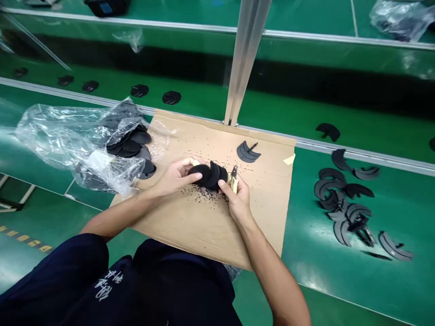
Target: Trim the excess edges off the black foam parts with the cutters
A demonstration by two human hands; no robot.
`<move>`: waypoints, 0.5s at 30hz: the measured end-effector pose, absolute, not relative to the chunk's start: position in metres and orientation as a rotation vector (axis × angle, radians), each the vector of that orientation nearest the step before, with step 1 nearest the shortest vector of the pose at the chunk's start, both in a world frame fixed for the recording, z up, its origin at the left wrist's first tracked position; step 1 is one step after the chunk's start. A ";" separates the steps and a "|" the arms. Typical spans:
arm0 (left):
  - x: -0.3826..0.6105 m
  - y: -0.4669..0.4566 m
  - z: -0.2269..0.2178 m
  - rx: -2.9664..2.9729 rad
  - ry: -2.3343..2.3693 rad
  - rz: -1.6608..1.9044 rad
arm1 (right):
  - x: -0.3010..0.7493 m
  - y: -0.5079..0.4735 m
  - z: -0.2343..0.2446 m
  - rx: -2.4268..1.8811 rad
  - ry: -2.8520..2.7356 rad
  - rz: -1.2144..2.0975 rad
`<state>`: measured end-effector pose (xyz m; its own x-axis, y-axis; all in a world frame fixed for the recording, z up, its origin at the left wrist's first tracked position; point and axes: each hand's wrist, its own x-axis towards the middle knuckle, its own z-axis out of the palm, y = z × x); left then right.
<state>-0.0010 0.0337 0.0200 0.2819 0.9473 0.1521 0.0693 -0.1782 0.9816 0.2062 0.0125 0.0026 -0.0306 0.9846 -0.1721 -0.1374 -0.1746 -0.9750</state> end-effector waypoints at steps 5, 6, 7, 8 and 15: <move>0.024 0.025 -0.003 1.287 0.972 1.052 | 0.207 0.010 0.006 -1.245 -1.077 1.366; 0.024 0.024 -0.006 1.262 0.972 1.044 | 0.208 0.010 0.007 -1.258 -1.092 1.357; 0.025 0.022 -0.008 1.247 0.975 1.040 | 0.208 0.010 0.007 -1.271 -1.101 1.347; 0.024 0.020 -0.009 1.244 0.986 1.038 | 0.208 0.010 0.007 -1.283 -1.103 1.336; 0.017 0.018 -0.008 1.574 1.257 1.076 | 0.204 0.009 0.004 -1.313 -1.076 1.341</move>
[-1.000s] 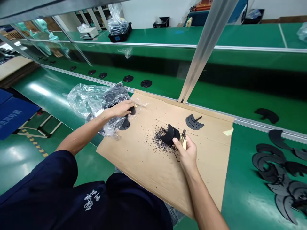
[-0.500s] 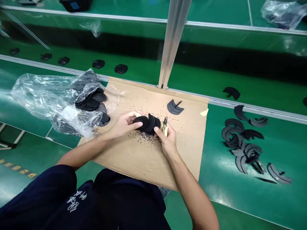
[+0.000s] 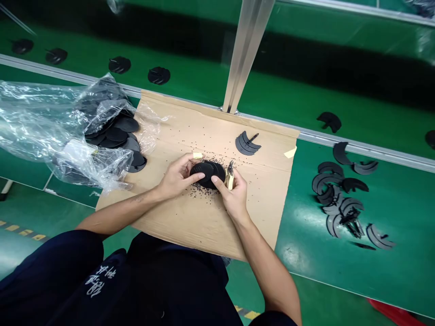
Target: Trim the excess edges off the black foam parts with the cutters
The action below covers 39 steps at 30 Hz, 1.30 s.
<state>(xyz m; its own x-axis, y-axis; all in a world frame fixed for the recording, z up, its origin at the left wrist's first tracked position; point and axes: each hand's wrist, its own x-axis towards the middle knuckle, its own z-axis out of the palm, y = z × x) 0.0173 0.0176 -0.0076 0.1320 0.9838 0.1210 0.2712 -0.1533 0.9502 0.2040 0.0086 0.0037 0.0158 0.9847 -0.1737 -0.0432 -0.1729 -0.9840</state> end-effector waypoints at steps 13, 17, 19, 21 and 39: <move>0.006 0.024 0.003 1.260 1.105 1.090 | 0.203 0.006 -0.005 -1.276 -0.938 1.290; 0.006 0.029 0.007 1.188 1.066 1.106 | 0.202 0.007 -0.004 -1.213 -0.856 1.386; 0.008 0.030 0.008 1.150 1.066 1.124 | 0.202 0.007 -0.004 -1.201 -0.889 1.396; 0.009 0.030 0.006 1.120 1.079 1.149 | 0.203 0.006 -0.004 -1.190 -0.954 1.390; 0.005 0.018 0.009 1.702 1.068 1.121 | 0.203 0.004 0.007 -1.234 -1.091 1.432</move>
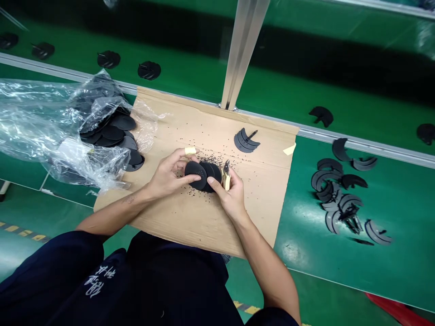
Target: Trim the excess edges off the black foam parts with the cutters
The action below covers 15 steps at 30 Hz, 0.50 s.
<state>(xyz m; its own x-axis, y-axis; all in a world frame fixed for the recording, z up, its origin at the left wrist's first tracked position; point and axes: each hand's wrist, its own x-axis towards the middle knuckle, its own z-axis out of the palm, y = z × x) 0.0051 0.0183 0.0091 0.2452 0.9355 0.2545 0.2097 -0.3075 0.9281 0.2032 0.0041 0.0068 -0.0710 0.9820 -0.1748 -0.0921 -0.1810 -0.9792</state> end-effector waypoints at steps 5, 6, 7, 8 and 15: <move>-0.002 0.025 0.012 1.929 1.081 1.070 | 0.204 0.004 0.011 -1.240 -1.161 1.416; -0.003 0.025 0.012 1.979 1.077 1.053 | 0.204 0.004 0.012 -1.246 -1.178 1.409; -0.004 0.026 0.012 2.029 1.071 1.040 | 0.204 0.005 0.013 -1.253 -1.196 1.399; -0.004 0.026 0.012 2.078 1.064 1.028 | 0.204 0.005 0.013 -1.261 -1.213 1.388; -0.005 0.026 0.010 2.039 1.105 0.906 | 0.204 0.004 0.014 -1.290 -1.291 1.299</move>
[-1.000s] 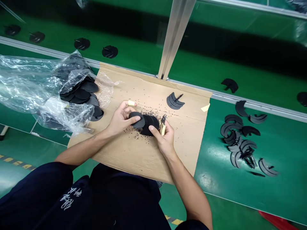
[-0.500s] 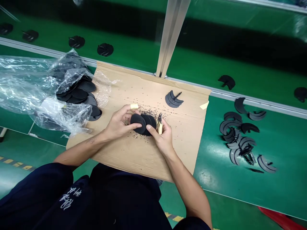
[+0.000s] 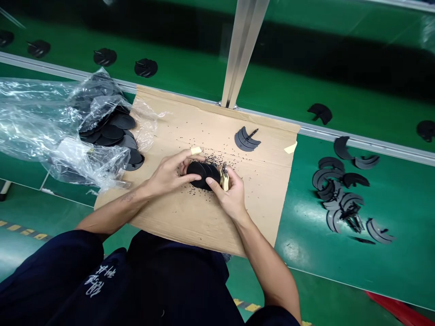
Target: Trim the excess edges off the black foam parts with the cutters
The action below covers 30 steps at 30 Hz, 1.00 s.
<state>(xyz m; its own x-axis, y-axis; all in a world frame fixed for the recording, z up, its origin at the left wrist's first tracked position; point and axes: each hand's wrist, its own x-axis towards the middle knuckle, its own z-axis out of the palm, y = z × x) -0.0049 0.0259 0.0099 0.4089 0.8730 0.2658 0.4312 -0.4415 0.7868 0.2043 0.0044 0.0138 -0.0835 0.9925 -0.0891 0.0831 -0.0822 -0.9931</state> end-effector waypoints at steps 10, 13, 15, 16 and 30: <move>0.001 0.022 0.007 1.737 1.027 0.793 | 0.201 0.004 0.013 -1.258 -1.298 1.263; 0.000 0.022 0.008 1.739 1.034 0.793 | 0.200 0.004 0.013 -1.264 -1.299 1.261; -0.001 0.023 0.012 1.776 1.018 0.792 | 0.202 0.004 0.014 -1.270 -1.314 1.269; -0.003 0.024 0.015 1.809 1.004 0.791 | 0.204 0.004 0.015 -1.271 -1.328 1.275; -0.002 0.011 0.017 2.223 1.072 0.816 | 0.210 0.003 0.013 -1.087 -1.765 0.881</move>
<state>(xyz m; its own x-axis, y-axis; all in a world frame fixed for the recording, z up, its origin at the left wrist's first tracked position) -0.0022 0.0108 0.0165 0.5016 0.8166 0.2858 0.4928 -0.5411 0.6814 0.2102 0.0030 0.0127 -0.2499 0.9202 0.3013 0.3126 0.3712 -0.8744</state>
